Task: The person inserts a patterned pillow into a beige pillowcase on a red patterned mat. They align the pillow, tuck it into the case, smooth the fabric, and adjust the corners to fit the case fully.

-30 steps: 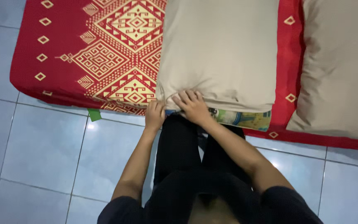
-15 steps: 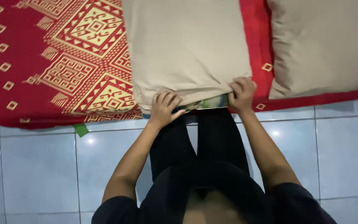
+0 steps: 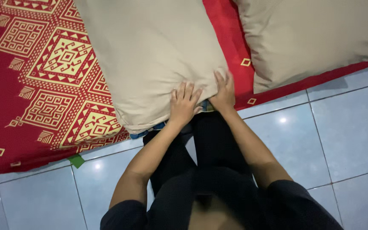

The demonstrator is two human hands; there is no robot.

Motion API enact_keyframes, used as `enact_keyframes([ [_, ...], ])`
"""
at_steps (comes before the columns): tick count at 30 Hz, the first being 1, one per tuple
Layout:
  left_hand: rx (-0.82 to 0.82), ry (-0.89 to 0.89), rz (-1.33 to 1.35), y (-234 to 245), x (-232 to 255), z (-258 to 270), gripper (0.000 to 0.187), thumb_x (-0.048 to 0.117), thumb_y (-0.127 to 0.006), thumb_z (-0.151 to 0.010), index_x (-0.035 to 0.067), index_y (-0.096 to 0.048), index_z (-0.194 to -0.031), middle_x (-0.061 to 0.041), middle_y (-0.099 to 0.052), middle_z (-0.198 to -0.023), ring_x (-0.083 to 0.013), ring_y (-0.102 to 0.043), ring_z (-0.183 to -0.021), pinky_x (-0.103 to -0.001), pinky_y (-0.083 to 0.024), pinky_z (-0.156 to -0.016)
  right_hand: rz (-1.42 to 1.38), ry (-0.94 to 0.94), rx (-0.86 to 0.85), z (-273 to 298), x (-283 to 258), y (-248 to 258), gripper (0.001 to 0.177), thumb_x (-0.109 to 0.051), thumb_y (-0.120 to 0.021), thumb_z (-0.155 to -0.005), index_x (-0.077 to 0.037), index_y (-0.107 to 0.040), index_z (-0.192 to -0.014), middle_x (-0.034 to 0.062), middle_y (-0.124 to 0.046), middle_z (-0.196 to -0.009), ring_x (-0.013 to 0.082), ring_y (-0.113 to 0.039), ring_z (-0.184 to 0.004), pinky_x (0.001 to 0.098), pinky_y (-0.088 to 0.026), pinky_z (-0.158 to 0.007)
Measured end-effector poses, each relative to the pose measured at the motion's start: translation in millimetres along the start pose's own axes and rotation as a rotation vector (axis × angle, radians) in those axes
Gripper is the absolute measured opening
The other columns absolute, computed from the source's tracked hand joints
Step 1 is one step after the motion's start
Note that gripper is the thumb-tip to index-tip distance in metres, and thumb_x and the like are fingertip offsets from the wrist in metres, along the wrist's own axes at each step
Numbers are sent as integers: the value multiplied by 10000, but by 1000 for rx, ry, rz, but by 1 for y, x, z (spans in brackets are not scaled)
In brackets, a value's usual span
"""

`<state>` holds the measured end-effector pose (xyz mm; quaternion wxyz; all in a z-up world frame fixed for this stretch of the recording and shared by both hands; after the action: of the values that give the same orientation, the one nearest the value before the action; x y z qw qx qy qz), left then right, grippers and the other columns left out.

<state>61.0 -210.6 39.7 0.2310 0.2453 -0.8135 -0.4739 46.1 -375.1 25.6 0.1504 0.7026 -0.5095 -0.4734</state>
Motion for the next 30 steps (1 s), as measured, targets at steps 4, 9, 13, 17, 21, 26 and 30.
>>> enact_keyframes([
  [4,-156,-54,119,-22,5,14,358,371,-827,-959,181,-627,-1187,-36,-558,-1371,-281,-472,-1434,-566,-380,-1187,-51,-122,-109,17,44,-15,555,-270,-884,-874,-157,-599,-1336,109,-604,-1289,346,-594,-1183,396,-465,-1052],
  [9,-264,255,128,6,-41,26,844,540,-869,-705,169,-532,-1384,-237,-370,-1535,-476,-279,-1433,-762,-261,-1071,-215,-238,-52,11,71,-10,803,-188,-873,-750,21,-444,-1397,278,-541,-1276,433,-526,-1199,479,-445,-1019],
  [13,-458,565,44,34,-76,61,1175,614,-919,-540,274,-361,-1516,-251,-145,-1609,-531,-61,-1482,-860,-102,-1062,-834,-510,-285,3,76,-38,897,-106,-858,-719,-63,-353,-1459,91,-579,-1321,208,-575,-1207,359,-465,-1017],
  [17,-416,488,-27,32,-76,92,1097,412,-914,-583,369,-373,-1537,-239,-126,-1683,-509,-68,-1552,-818,-108,-1123,-786,-559,-184,-29,62,-25,548,-50,-815,-834,-52,-506,-1287,69,-668,-1220,145,-637,-1126,301,-514,-1002],
  [21,-35,410,-38,20,-100,100,1099,239,-879,-629,357,-308,-1561,-272,-147,-1691,-528,-118,-1563,-819,-111,-1140,-921,-402,-74,-65,1,3,512,-23,-818,-842,-54,-505,-1246,49,-650,-1185,127,-623,-1110,292,-508,-1008],
  [26,317,402,79,11,-111,95,1194,215,-869,-687,243,-129,-1624,-321,-122,-1665,-562,-110,-1536,-811,-89,-1148,-983,-166,-39,-119,-82,46,505,-38,-829,-845,-57,-487,-1215,23,-611,-1142,114,-597,-1085,286,-496,-1007],
  [30,386,479,165,-3,-118,88,1187,173,-817,-675,104,-100,-1618,-358,-126,-1638,-608,-142,-1508,-771,-100,-1179,-910,-36,-33,-151,-138,69,489,-63,-835,-826,-43,-525,-1204,28,-617,-1108,117,-606,-1052,291,-506,-977],
])
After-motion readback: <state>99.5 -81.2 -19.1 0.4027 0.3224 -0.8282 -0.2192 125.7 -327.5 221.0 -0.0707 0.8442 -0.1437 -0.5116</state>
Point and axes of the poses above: each hand's wrist, its own z-axis away from the middle knuckle, its own y-axis out of the back of the hand, x = y × z, the point moved 9 cm from there along -z, towards the middle knuckle
